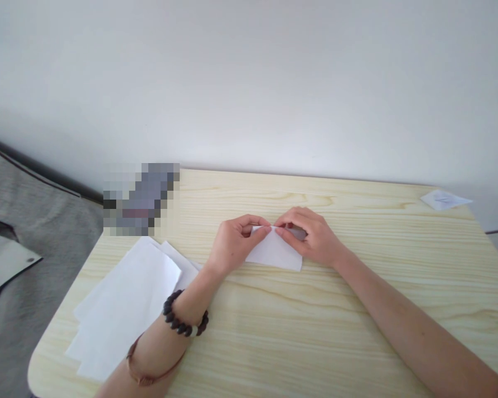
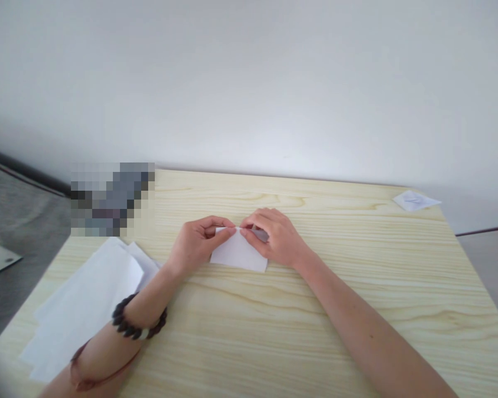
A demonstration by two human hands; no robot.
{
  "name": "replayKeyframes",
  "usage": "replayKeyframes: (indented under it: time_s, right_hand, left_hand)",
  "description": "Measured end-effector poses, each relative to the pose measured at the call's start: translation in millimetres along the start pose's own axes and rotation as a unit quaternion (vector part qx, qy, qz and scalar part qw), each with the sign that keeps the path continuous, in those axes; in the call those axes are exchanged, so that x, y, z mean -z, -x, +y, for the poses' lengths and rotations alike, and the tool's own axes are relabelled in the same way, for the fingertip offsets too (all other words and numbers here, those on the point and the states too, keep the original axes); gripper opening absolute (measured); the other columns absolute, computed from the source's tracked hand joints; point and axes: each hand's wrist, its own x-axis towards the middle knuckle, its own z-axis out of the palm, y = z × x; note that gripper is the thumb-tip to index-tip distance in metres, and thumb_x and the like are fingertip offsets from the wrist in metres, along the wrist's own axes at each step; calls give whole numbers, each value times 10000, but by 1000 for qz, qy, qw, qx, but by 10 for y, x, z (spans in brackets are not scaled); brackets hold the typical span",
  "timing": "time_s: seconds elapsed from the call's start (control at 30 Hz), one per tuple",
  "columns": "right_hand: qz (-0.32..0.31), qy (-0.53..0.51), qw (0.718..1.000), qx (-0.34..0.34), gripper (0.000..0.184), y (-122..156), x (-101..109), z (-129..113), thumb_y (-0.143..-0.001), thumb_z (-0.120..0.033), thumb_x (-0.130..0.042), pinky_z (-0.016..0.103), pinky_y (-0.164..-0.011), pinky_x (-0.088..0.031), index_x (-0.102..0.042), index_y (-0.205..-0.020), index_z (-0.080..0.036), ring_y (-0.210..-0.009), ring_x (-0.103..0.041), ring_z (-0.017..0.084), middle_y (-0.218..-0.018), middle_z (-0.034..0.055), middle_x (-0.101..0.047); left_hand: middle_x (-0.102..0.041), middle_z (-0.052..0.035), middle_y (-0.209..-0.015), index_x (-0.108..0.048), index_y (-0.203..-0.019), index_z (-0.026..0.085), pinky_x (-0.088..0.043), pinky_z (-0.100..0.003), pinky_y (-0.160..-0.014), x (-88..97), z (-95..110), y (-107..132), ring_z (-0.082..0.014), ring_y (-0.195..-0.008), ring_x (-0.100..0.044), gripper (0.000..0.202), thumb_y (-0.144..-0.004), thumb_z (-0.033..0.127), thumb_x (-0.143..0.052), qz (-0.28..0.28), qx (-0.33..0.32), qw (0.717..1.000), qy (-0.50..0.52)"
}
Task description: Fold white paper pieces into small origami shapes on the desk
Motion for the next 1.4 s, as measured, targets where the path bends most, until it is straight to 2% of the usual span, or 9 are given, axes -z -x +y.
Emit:
replayKeyframes:
  time_s: [0.27,0.43,0.7,0.8,0.97,1.13,1.4]
  right_hand:
    - [9,-20,1000,10,66,10,0,-12,-900,-219,-535,306,-718,-464,-600,-897,-208,-763,-588,158,-843,43,-652]
    - [19,-40,999,-15,71,10,-2,10,-889,-229,-555,288,-685,-461,-577,-826,-206,-694,-566,139,-770,23,-616]
    - [-16,-69,997,-29,34,12,14,9,-858,-188,-561,254,-644,-441,-567,-827,-199,-674,-538,118,-767,9,-590]
    - [-25,-85,996,-31,38,7,15,12,-855,-179,-556,253,-637,-430,-556,-824,-202,-674,-521,118,-763,5,-576]
    - [-47,-99,993,-38,47,1,17,22,-870,-191,-542,241,-622,-405,-535,-825,-200,-669,-490,107,-768,-3,-545]
    - [-61,-104,991,-61,58,-2,27,28,-883,-209,-523,230,-578,-385,-524,-826,-199,-647,-472,105,-764,-3,-530]
    - [-63,-102,990,-68,73,-11,79,72,-881,-208,-517,220,-560,-377,-514,-810,-194,-622,-461,97,-739,-10,-524]
  left_hand:
    - [-609,13,-587,-692,-899,157,-276,-186,-421,-73,-7,11,-76,-463,-417,313,-774,440,-643,4,-38,997,-61]
    - [-486,44,-491,-700,-867,156,-233,-192,-412,-73,16,12,-76,-449,-346,277,-787,412,-631,20,-46,994,-95]
    - [-587,23,-573,-714,-911,169,-266,-191,-425,-63,4,36,-78,-479,-383,257,-816,385,-613,15,-91,987,-135]
    - [-629,6,-627,-713,-904,164,-295,-189,-437,-67,9,45,-82,-500,-418,260,-813,386,-614,14,-87,988,-126]
    - [-587,11,-561,-696,-871,154,-283,-191,-413,-65,21,33,-88,-466,-424,287,-786,421,-635,16,-43,996,-75]
    - [-641,-8,-625,-678,-825,156,-328,-192,-426,-44,34,9,-100,-480,-482,260,-747,403,-667,30,-19,999,-21]
    - [-610,23,-574,-664,-808,154,-298,-182,-409,23,57,-8,-77,-449,-439,262,-729,403,-689,87,-18,996,2]
